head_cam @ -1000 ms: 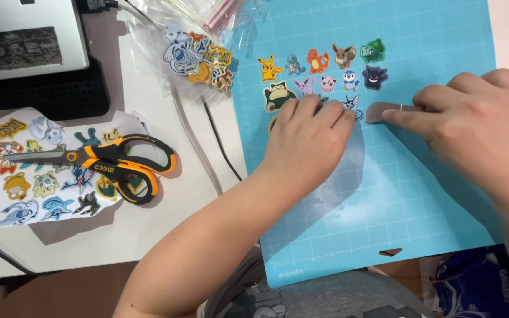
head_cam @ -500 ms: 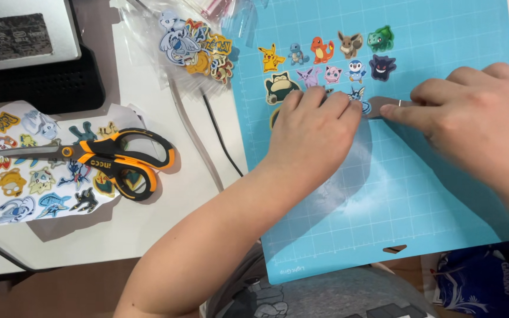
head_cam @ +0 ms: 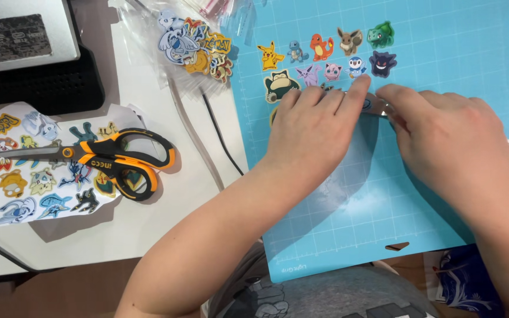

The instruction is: The person uses a weeding tool to remove excess vinyl around small character stickers on a blue cutting mat. They lift each sticker, peel away the surrounding material, and place the finished pieces into a plastic bag.

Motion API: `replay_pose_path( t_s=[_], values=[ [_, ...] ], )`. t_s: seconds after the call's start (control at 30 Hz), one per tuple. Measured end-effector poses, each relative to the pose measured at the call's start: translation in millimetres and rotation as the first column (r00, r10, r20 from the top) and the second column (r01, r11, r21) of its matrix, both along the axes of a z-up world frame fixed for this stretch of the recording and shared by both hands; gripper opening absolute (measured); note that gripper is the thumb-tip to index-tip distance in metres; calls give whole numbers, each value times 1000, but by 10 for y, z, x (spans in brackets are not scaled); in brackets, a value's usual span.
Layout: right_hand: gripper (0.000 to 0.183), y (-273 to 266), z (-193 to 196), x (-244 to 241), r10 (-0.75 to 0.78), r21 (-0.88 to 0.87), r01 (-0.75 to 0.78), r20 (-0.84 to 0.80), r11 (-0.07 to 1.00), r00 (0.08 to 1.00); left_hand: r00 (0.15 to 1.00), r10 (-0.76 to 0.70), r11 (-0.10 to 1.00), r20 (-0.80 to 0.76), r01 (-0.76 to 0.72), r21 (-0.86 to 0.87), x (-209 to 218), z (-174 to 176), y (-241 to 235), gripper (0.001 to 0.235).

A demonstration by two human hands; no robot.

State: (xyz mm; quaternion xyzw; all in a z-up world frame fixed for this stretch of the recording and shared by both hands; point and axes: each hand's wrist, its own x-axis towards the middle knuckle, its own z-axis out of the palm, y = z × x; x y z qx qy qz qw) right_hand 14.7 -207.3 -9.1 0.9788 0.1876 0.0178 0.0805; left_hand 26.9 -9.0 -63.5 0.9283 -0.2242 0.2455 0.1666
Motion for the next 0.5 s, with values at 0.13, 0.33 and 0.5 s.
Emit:
replay_pose_path(
  t_s=[0.13,0.33,0.5],
  values=[
    [34,4,-87,-33,24,-23,-22,76,999,997,1000,5,1000,10,-5,4,-7,25,8,41],
    [37,60,-106,-46,42,-40,-37,123,999,992,999,-6,1000,-40,7,15,-8,-7,15,45],
    [50,22,-228,-47,39,3,-40,156,999,987,998,-40,998,-44,37,-49,9,18,57,37]
  ],
)
